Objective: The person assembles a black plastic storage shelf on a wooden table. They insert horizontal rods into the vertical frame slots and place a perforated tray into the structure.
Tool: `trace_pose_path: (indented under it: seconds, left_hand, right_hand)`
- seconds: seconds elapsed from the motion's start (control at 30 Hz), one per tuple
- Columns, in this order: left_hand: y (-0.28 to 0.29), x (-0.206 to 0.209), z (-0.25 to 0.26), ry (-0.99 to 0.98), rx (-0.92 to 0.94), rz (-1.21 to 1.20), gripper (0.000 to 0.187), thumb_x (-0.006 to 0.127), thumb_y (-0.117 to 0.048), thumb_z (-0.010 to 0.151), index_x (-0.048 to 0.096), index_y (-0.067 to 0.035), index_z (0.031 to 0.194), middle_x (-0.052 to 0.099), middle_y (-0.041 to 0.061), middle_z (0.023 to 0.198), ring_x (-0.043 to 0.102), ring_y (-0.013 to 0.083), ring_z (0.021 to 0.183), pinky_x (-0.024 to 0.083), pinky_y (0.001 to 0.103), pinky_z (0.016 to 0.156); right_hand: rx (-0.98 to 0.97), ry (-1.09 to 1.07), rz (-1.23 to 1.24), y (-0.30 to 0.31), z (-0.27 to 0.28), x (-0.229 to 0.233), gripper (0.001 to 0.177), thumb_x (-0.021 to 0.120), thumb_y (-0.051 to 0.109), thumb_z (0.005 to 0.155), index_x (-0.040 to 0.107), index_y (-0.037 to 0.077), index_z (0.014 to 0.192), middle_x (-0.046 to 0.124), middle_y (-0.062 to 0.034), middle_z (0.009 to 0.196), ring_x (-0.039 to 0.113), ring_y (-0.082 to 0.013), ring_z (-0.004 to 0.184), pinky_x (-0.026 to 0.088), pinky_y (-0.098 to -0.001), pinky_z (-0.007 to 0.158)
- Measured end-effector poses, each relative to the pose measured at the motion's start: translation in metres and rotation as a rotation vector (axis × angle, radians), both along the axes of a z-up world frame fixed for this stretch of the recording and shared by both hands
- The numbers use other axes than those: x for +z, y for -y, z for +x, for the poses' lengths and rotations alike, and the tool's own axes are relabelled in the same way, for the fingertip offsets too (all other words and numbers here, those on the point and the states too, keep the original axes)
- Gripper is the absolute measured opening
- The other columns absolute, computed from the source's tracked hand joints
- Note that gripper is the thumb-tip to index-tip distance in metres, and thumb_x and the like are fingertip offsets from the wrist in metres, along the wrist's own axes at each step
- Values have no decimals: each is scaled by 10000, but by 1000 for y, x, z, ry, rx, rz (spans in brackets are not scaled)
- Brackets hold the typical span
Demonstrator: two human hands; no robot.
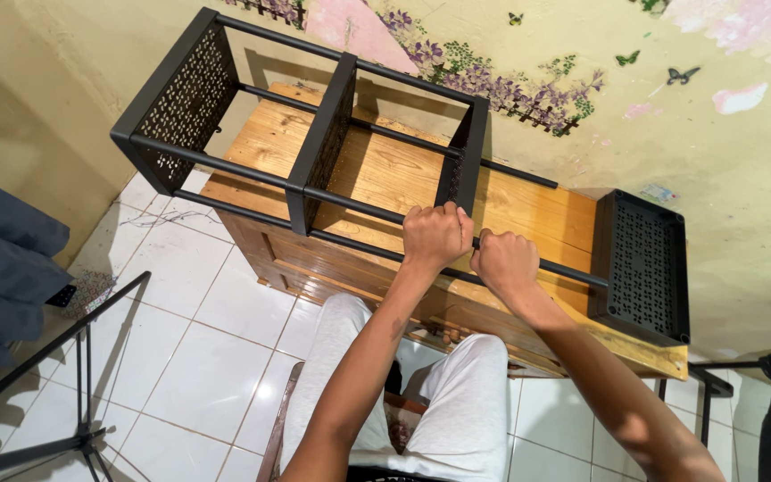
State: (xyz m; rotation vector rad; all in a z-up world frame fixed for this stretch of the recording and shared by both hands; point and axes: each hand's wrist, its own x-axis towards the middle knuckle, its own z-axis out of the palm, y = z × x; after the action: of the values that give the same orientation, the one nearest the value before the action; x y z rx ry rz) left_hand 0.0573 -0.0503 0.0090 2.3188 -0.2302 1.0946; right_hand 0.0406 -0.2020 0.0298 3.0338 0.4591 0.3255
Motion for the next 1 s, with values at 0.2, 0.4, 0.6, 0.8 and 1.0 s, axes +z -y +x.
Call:
trace_pose_path:
  seconds: [0.2, 0.4, 0.6, 0.8, 1.0]
  left_hand:
    - [0, -3, 2, 53, 22, 25, 267, 586, -216, 844, 583, -91, 608, 598, 147, 517, 587, 308, 440, 457, 425, 523]
    - [-2, -1, 2, 27, -6, 48, 288, 590, -217, 845, 596, -80, 592, 609, 166, 518, 593, 321, 437, 470, 437, 527]
    - [0, -2, 2, -14, -11, 9, 304, 587, -215, 828, 590, -75, 558, 597, 164, 495, 571, 314, 407, 461, 429, 516]
    - [-2, -2, 1, -18, -24, 21, 304, 600, -200, 849, 590, -74, 573, 581, 161, 483, 553, 302, 397, 438, 416, 495]
    - [-10, -11, 0, 208, -69, 50, 176, 603, -203, 797, 553, -85, 676, 552, 100, 584, 547, 280, 572, 425, 406, 611]
  right_hand:
    - [151, -395, 150, 19, 30, 11, 214, 711, 201, 706, 722, -13, 700, 695, -274, 729, 714, -443, 727, 580, -505, 704]
    - [26, -570, 135, 17, 36, 20, 368, 790, 302, 714, 699, -43, 807, 707, -282, 831, 719, -433, 823, 582, -491, 761]
    - [247, 159, 168, 17, -29, 12, 281, 708, 225, 868, 644, -1, 1023, 647, -178, 853, 651, -381, 802, 510, -496, 706]
    - [283, 540, 16, 21, -39, -3, 286, 720, 253, 831, 612, 32, 978, 575, -102, 827, 586, -272, 749, 458, -408, 656]
    - [67, 239, 18, 24, -5, -24, 149, 698, 147, 897, 595, 81, 813, 645, -117, 665, 658, -318, 573, 493, -451, 512]
